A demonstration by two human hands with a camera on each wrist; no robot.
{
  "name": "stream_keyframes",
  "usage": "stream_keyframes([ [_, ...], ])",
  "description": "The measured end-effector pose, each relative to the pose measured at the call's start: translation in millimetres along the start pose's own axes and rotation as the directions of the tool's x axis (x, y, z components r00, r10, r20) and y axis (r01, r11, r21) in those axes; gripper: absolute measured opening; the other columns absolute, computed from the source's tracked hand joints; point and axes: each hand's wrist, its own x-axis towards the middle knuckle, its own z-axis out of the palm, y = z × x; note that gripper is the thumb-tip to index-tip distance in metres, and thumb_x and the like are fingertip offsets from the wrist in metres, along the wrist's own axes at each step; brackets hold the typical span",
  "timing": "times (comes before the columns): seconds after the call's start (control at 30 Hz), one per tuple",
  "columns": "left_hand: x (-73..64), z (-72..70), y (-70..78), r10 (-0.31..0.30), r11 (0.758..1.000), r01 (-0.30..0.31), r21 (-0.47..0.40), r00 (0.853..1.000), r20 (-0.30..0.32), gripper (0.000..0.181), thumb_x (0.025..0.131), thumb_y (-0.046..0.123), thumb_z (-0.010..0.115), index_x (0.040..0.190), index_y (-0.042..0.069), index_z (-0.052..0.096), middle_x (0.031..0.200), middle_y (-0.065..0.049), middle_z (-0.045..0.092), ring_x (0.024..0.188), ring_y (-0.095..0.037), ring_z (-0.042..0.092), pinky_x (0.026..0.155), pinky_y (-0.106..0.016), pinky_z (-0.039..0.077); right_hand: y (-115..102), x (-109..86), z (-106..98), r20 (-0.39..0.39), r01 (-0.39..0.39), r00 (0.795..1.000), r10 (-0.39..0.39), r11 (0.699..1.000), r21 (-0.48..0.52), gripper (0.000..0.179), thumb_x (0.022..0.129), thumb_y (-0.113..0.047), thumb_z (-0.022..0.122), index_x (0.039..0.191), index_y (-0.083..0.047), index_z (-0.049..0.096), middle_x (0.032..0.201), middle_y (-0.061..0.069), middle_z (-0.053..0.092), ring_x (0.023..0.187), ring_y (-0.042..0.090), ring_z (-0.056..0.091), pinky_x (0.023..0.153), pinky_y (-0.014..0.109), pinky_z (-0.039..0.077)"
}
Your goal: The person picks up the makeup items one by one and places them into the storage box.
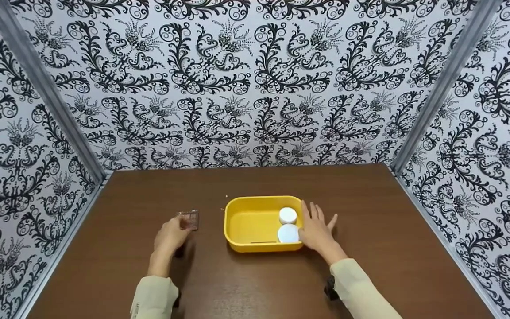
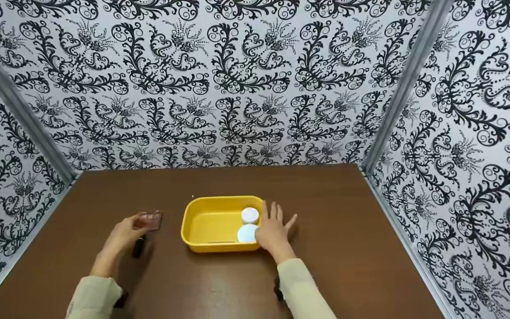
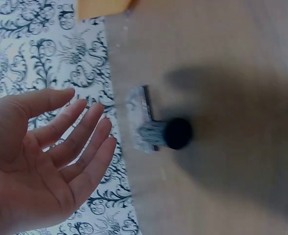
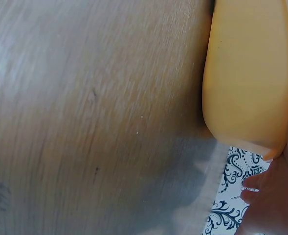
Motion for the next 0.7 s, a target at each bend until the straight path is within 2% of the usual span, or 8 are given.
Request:
stream_keyframes([
  [0.1,0.7,4.1,-7.2,-0.031,0.998,0.032,0.050,0.999,-0.014,0.038,0.095,0.016,0.063,0.130,0.000,0.059,0.122,-0.026,0.066,0.099,-0.041,0.066,0.080,-0.055,0.053,0,0.3,0,0.004,-0.004,1.000,0.004,1.000,-0.004,0.079,0.092,-0.015,0.055,0.160,-0.012,0.015,0.164,0.025,0.018,0.153,0.042,0.014,0.110,0.079,-0.008],
  [0.27,-0.4,12.7,-16.6,-0.069,0.988,0.074,0.133,0.997,-0.042,0.042,0.093,0.011,0.063,0.133,-0.003,0.056,0.128,-0.029,0.060,0.112,-0.049,0.060,0.089,-0.059,0.052,0,1.9,2,0.011,-0.008,1.000,0.008,1.000,-0.006,0.079,0.093,-0.016,0.055,0.161,-0.012,0.013,0.165,0.024,0.016,0.153,0.042,0.013,0.110,0.079,-0.008],
  [0.37,-1.2,18.8,-20.0,-0.077,0.982,0.084,0.171,0.996,-0.051,0.046,0.091,0.009,0.064,0.133,-0.006,0.054,0.131,-0.032,0.056,0.114,-0.051,0.058,0.090,-0.060,0.051,-1,2.2,2,0.012,-0.011,1.000,0.011,1.000,-0.008,0.080,0.093,-0.016,0.055,0.161,-0.013,0.013,0.165,0.024,0.016,0.153,0.042,0.013,0.110,0.078,-0.008],
  [0.53,-1.0,27.4,-23.6,-0.072,0.980,0.085,0.179,0.994,-0.083,0.047,0.087,0.005,0.067,0.130,-0.006,0.053,0.128,-0.032,0.056,0.107,-0.052,0.061,0.084,-0.060,0.053,-2,2.7,2,0.009,-0.009,1.000,0.009,1.000,-0.012,0.079,0.093,-0.016,0.055,0.161,-0.012,0.013,0.164,0.025,0.016,0.153,0.042,0.013,0.110,0.079,-0.008],
  [0.7,-1.8,31.8,-23.9,-0.076,0.982,0.089,0.165,0.994,-0.083,0.049,0.089,0.005,0.067,0.134,-0.003,0.052,0.123,-0.032,0.060,0.100,-0.051,0.064,0.078,-0.058,0.055,1,0.6,1,0.016,0.004,1.000,-0.004,1.000,-0.001,0.078,0.094,-0.017,0.053,0.161,-0.012,0.013,0.165,0.024,0.016,0.153,0.043,0.013,0.110,0.079,-0.008],
])
